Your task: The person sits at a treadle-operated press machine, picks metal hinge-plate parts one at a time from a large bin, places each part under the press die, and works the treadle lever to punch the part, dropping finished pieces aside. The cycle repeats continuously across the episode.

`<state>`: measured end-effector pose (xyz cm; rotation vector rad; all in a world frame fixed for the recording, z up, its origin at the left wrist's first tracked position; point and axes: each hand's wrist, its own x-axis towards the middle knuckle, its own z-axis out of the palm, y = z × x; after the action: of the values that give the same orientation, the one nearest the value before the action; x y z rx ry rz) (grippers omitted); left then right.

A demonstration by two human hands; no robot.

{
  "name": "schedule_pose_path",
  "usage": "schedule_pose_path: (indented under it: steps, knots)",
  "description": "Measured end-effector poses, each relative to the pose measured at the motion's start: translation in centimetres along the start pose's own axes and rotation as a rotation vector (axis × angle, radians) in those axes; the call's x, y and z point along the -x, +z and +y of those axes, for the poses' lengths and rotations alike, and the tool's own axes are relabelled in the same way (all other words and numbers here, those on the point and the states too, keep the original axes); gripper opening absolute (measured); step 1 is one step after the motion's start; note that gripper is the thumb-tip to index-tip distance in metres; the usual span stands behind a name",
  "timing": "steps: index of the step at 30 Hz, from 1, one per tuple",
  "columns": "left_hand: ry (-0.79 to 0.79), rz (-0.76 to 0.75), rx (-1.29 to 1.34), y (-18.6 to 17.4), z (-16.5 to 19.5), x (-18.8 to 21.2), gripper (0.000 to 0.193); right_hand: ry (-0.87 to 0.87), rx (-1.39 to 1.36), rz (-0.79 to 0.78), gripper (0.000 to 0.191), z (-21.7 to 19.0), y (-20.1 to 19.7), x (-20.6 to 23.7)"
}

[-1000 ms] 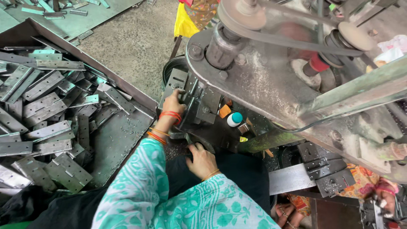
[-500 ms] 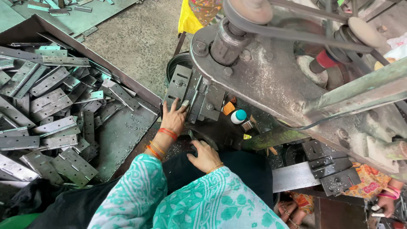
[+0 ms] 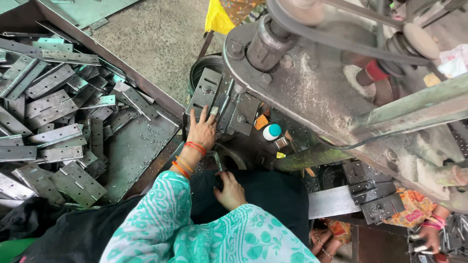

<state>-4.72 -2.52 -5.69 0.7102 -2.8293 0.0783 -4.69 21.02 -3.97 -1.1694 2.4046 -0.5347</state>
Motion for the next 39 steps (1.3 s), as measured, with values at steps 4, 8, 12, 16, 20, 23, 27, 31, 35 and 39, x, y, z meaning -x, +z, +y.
schedule_pose_path:
  steps: [4,8,12,16,20,23,27,31,35,39]
  knots:
    - [-0.046,0.012,0.096,0.8,-0.1,-0.3,0.04,-0.011,0.095,-0.073,0.057,-1.5,-2.5,-1.3]
    - [-0.057,-0.032,0.116,0.9,-0.4,-0.7,0.045,-0.018,0.118,-0.138,0.053,-2.0,-4.3,-2.5]
    - [-0.052,-0.044,0.112,0.5,-0.3,-0.8,0.045,0.006,0.121,-0.103,0.051,-0.6,-2.0,-1.9]
    - [-0.064,-0.031,0.121,0.3,0.1,-0.2,0.04,-0.063,-0.01,0.108,0.051,1.5,2.9,0.2]
    - [-0.057,0.014,0.102,0.2,0.4,0.3,0.04,-0.048,-0.038,0.11,0.048,2.5,4.5,0.8]
    - [-0.086,0.062,0.13,0.3,0.5,0.1,0.042,-0.062,0.004,0.057,0.052,2.4,3.6,0.4]
    - [-0.124,0.096,0.146,0.4,0.7,-0.5,0.041,-0.049,0.043,-0.013,0.049,0.4,-0.1,-0.8]
    - [-0.158,0.063,0.083,-0.1,1.3,-2.0,0.039,-0.044,0.141,-0.097,0.049,-1.0,-3.4,-2.9]
    - [-0.176,-0.009,0.065,-0.9,1.6,-3.9,0.039,-0.004,0.178,-0.076,0.053,-1.0,-2.6,-2.4]
    - [-0.163,-0.009,0.079,-1.0,1.7,-3.6,0.038,-0.075,-0.005,0.068,0.045,-0.1,0.1,-0.2]
